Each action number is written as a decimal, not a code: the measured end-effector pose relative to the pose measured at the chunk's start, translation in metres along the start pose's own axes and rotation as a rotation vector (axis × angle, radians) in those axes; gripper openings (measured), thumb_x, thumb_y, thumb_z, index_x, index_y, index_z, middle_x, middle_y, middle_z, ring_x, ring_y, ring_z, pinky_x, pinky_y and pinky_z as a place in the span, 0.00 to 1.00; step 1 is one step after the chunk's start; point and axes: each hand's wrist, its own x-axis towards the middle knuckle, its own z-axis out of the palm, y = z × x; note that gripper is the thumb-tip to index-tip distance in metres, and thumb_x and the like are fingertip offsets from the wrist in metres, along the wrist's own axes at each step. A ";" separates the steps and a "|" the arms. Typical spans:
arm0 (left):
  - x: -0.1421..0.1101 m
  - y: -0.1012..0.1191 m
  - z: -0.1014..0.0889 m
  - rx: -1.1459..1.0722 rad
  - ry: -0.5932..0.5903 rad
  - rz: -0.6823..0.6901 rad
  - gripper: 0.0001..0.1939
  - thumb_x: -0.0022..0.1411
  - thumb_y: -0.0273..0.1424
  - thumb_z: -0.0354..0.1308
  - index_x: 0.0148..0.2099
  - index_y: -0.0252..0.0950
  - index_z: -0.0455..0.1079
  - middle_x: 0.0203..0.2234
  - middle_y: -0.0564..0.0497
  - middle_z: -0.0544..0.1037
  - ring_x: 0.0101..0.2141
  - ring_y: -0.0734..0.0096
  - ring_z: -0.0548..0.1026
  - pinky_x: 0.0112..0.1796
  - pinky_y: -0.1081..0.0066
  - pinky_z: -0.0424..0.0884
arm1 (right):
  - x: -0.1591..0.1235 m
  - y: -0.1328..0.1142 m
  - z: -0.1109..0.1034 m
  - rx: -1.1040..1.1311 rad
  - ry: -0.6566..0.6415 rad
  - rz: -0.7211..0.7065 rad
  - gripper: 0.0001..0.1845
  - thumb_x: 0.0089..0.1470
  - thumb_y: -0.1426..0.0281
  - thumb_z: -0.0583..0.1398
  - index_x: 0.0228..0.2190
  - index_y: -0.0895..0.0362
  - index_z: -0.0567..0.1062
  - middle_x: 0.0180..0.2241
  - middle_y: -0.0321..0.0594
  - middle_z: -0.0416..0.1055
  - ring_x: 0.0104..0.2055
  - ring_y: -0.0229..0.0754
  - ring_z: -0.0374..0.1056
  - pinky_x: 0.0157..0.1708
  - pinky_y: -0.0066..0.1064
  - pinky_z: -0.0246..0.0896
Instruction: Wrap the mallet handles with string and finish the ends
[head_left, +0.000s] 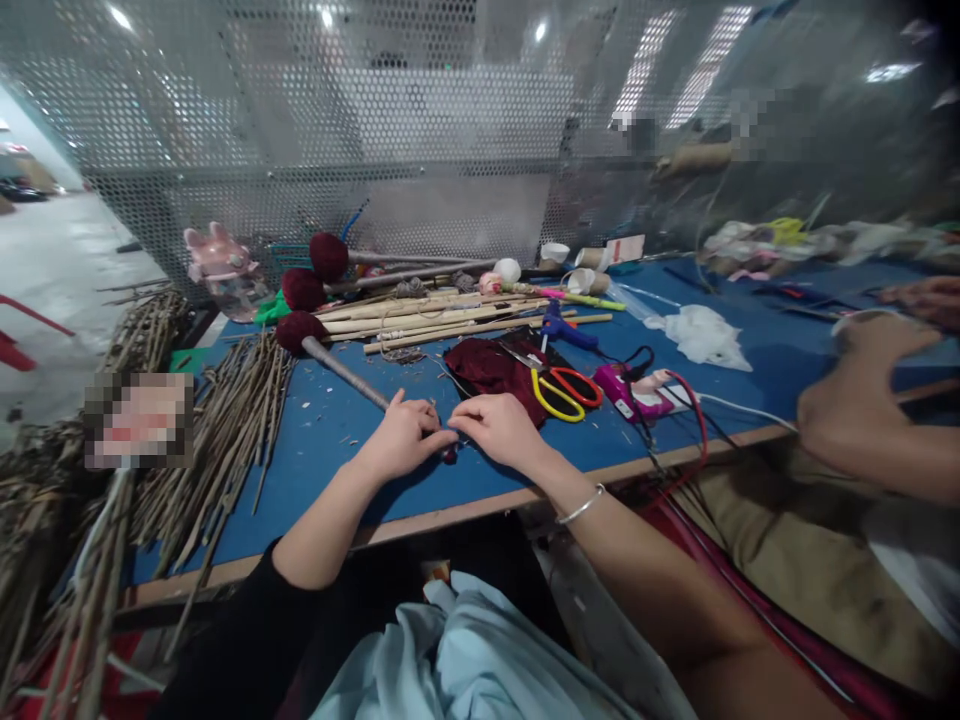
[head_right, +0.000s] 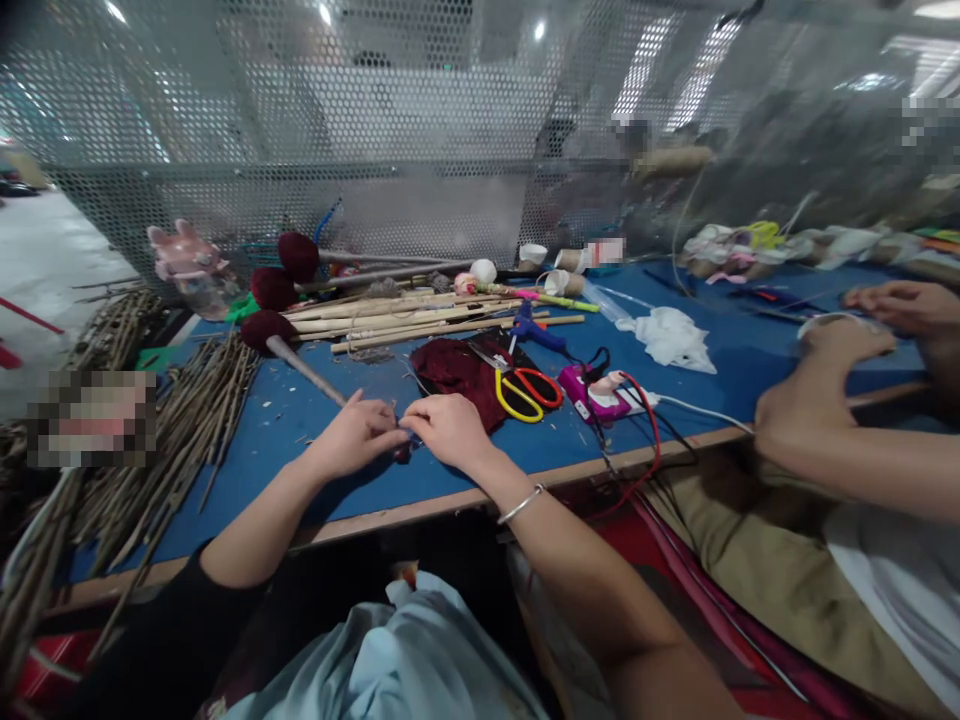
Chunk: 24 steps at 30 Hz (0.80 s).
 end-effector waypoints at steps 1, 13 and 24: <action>-0.003 0.003 0.003 -0.038 0.018 -0.046 0.15 0.60 0.39 0.53 0.27 0.39 0.74 0.30 0.54 0.76 0.36 0.70 0.73 0.58 0.46 0.37 | -0.001 -0.003 0.002 -0.005 -0.001 -0.043 0.10 0.54 0.68 0.58 0.30 0.56 0.79 0.31 0.38 0.77 0.32 0.35 0.69 0.34 0.24 0.55; -0.006 0.017 0.003 -0.152 0.102 -0.219 0.14 0.61 0.37 0.50 0.28 0.38 0.71 0.24 0.55 0.78 0.27 0.71 0.73 0.59 0.46 0.39 | -0.008 0.070 -0.052 -0.637 0.156 0.529 0.23 0.58 0.67 0.52 0.53 0.64 0.63 0.46 0.58 0.66 0.46 0.54 0.64 0.41 0.39 0.57; -0.016 0.014 0.002 -0.151 0.116 -0.192 0.14 0.59 0.38 0.51 0.29 0.39 0.74 0.26 0.55 0.79 0.29 0.71 0.74 0.60 0.48 0.40 | 0.021 0.080 -0.080 -0.545 -0.168 0.627 0.25 0.52 0.66 0.57 0.50 0.67 0.63 0.42 0.61 0.71 0.42 0.54 0.70 0.36 0.35 0.60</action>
